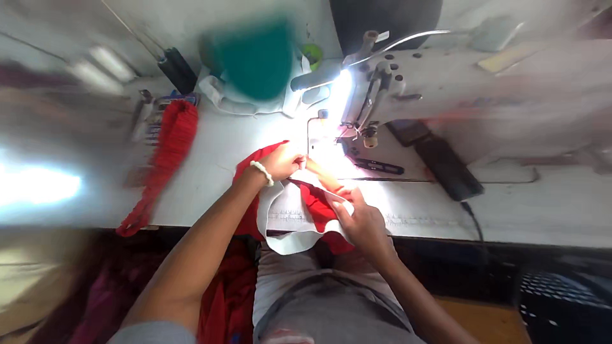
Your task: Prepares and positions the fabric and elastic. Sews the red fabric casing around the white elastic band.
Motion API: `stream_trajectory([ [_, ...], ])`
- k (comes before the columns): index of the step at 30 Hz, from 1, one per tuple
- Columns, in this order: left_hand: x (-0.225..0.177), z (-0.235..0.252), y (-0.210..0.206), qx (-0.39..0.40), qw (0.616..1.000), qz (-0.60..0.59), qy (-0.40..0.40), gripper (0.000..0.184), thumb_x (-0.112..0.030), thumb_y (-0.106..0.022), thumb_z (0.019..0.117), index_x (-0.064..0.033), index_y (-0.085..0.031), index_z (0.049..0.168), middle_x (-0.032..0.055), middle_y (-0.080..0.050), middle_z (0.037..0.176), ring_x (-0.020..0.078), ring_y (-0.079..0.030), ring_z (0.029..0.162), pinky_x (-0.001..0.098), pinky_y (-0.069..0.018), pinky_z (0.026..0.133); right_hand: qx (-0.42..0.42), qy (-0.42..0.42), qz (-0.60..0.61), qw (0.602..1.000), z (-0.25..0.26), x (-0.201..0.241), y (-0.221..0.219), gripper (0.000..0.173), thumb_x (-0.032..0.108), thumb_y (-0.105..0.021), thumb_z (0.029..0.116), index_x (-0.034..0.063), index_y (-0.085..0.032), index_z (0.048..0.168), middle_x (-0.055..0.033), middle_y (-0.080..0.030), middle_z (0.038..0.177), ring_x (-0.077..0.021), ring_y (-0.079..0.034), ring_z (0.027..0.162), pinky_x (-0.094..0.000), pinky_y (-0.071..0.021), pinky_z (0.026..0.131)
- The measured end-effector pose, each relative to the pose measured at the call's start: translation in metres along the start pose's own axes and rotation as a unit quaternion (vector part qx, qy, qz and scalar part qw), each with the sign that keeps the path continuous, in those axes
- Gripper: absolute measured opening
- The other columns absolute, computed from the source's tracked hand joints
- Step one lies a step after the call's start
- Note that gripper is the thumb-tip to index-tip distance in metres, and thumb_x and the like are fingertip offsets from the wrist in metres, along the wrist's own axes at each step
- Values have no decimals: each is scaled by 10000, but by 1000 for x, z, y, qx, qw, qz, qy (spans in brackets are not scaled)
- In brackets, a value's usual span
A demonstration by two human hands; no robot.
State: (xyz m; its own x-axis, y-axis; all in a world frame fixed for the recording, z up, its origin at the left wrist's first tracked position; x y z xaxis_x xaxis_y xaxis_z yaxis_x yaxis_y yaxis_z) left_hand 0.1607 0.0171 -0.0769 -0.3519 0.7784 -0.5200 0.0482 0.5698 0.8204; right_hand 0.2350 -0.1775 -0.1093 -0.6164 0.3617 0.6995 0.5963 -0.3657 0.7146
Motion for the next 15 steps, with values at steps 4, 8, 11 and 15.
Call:
stream_trajectory([
  [4, 4, -25, 0, 33, 999, -40, 9, 184, 57, -553, 987, 30, -733, 1010, 178, -687, 1023, 282, -635, 1037, 422, -480, 961, 41, -6, 70, 997, 11, -6, 4, 360, 301, -527, 1037, -7, -704, 979, -133, -659, 771, -267, -641, 732, -498, -482, 673],
  [8, 11, -38, -9, 39, 996, -83, -19, 256, -265, -778, 892, -45, -750, 1021, 130, -656, 975, 246, -610, 964, 418, -484, 851, 49, -4, 79, 996, 15, -6, 4, 361, 281, -514, 1047, 9, -682, 879, -81, -599, 765, -193, -583, 741, -426, -448, 688],
  [11, 13, -34, -10, 55, 998, -14, -6, 433, -365, -864, 809, -61, -721, 1082, 163, -626, 1028, 309, -611, 992, 488, -505, 851, 54, -6, 58, 997, 16, -4, 5, 358, 263, -525, 1045, -14, -685, 883, -132, -624, 794, -254, -619, 777, -466, -468, 709],
  [15, 23, -15, 2, 45, 999, -18, 6, 352, -288, -660, 1000, 32, -748, 885, 156, -638, 945, 276, -604, 922, 464, -481, 840, 81, -45, 59, 994, 18, -6, 9, 326, 192, -620, 1009, -19, -585, 1254, -91, -676, 834, -197, -645, 717, -405, -531, 693],
])
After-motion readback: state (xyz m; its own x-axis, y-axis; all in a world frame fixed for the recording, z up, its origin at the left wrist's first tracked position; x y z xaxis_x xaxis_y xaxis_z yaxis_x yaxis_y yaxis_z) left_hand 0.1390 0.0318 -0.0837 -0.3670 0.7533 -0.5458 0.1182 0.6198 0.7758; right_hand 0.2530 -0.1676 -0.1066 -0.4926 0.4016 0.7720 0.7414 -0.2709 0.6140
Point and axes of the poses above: each hand's wrist, its own z-axis towards the middle knuckle, its own y-axis out of the back of the hand, x = y × z, the point moved 6 cm from there along z, towards the middle knuckle
